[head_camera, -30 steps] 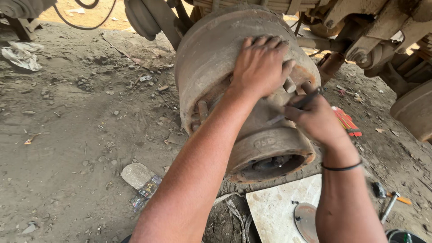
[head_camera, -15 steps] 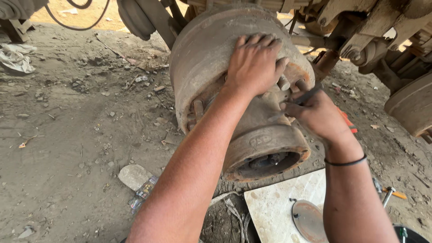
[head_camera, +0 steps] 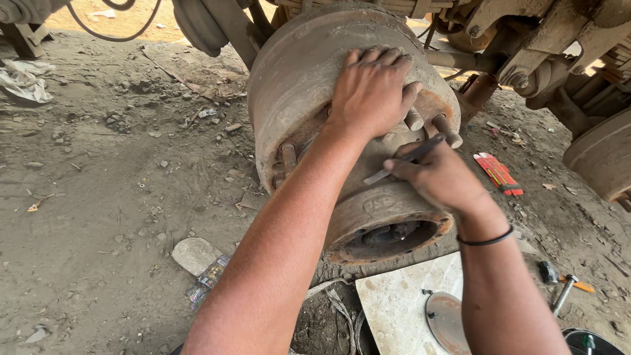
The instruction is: The person scrapes rust and grime from a truck wheel hub using a small metal scraper. They repeatedly scrape around the wheel studs and the hub face, occasionally repositioning their hands to reach different areas.
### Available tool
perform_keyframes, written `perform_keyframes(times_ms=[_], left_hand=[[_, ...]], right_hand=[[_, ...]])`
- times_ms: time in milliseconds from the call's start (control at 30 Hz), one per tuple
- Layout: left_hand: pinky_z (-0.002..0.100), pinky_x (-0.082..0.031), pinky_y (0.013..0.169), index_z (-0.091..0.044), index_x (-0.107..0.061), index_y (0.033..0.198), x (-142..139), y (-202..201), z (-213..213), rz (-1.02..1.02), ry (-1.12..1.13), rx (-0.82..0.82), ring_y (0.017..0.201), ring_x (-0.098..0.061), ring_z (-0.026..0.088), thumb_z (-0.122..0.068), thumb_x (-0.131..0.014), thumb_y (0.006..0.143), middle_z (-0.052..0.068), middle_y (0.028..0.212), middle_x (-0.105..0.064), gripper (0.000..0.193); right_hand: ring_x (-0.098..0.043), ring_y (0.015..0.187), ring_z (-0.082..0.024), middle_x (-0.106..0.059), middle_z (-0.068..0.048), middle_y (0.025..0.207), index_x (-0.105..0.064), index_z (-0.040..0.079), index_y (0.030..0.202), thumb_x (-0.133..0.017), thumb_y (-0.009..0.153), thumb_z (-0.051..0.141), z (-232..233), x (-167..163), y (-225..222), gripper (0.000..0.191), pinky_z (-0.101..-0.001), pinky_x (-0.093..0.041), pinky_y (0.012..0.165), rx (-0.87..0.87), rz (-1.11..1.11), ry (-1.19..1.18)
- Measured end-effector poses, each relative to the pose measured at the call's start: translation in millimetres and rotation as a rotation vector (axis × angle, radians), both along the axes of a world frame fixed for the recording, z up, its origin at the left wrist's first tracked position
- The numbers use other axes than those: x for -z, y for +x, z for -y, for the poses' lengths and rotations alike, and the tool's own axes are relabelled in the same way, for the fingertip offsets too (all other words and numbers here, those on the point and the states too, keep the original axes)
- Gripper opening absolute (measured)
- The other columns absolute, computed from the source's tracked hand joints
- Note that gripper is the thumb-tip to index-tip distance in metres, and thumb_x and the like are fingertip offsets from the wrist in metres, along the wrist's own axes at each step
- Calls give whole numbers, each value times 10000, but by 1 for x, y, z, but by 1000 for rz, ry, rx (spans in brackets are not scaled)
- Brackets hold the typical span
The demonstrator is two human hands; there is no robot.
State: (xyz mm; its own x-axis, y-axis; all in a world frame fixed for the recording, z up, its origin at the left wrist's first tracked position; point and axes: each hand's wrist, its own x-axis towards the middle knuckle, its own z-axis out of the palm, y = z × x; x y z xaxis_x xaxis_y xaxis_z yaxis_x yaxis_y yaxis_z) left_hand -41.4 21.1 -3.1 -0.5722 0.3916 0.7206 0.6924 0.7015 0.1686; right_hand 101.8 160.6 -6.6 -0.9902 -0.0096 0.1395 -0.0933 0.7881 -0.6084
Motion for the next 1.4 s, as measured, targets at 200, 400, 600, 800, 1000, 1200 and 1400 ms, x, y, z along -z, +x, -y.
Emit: perform_keyframes(times_ms=[200, 400, 600, 800, 1000, 1200, 1400], left_hand=[[561, -365, 1105, -105, -634, 1290, 1, -2, -1, -44, 38, 3, 1219, -626, 281, -486, -547, 968, 108, 1354, -651, 507], [533, -375, 1122, -96, -632, 1304, 2, -3, -1, -51, 27, 5, 1240, -625, 284, -483, -530, 995, 119, 1375, -645, 505], [557, -367, 1113, -86, -615, 1314, 1, -1, -1, -22, 21, 0, 1225, -620, 289, -493, -529, 993, 124, 1357, -645, 526], [551, -377, 1106, -81, -618, 1304, -1, -2, 0, -36, 12, -6, 1228, -619, 291, -499, -536, 988, 127, 1360, -643, 530], [540, -377, 1118, -89, -627, 1301, 1, -1, -1, -30, 11, -6, 1236, -617, 279, -504, -544, 987, 116, 1378, -637, 527], [532, -383, 1110, -105, -627, 1307, 1, -2, -2, -51, 37, -8, 1237, -620, 268, -490, -533, 987, 105, 1373, -643, 510], [529, -392, 1107, -105, -626, 1306, 1, -1, -2, -12, 16, -7, 1231, -626, 271, -503, -499, 1006, 102, 1371, -647, 514]], right_hand=[[-600, 766, -81, -691, 24, 774, -720, 1, 827, -807, 835, 166, -24, 6, -13, 187, -282, -477, 705, -80, -119, -230], [-524, 676, -155, -639, -62, 706, -764, -29, 821, -806, 910, 191, -33, -8, -5, 241, -333, -439, 645, 18, -11, -55], [-612, 734, -124, -725, -24, 813, -765, -5, 912, -793, 877, 185, -27, 20, -12, 194, -318, -495, 687, -9, 9, -320], [-556, 1073, -59, -805, -83, 889, -784, -3, 882, -776, 908, 181, -38, 4, -10, 186, -286, -444, 860, -112, -64, -225], [-581, 657, -171, -687, -42, 708, -780, 24, 882, -779, 878, 188, 10, 15, -9, 163, -362, -465, 643, -62, -5, 38], [-562, 655, -161, -666, -84, 679, -798, 47, 833, -753, 900, 200, -12, -4, -9, 174, -364, -452, 696, -100, -91, 52], [-602, 599, -144, -680, -5, 667, -788, 89, 888, -745, 861, 215, 24, 15, -7, 135, -364, -505, 655, -72, -79, 127]])
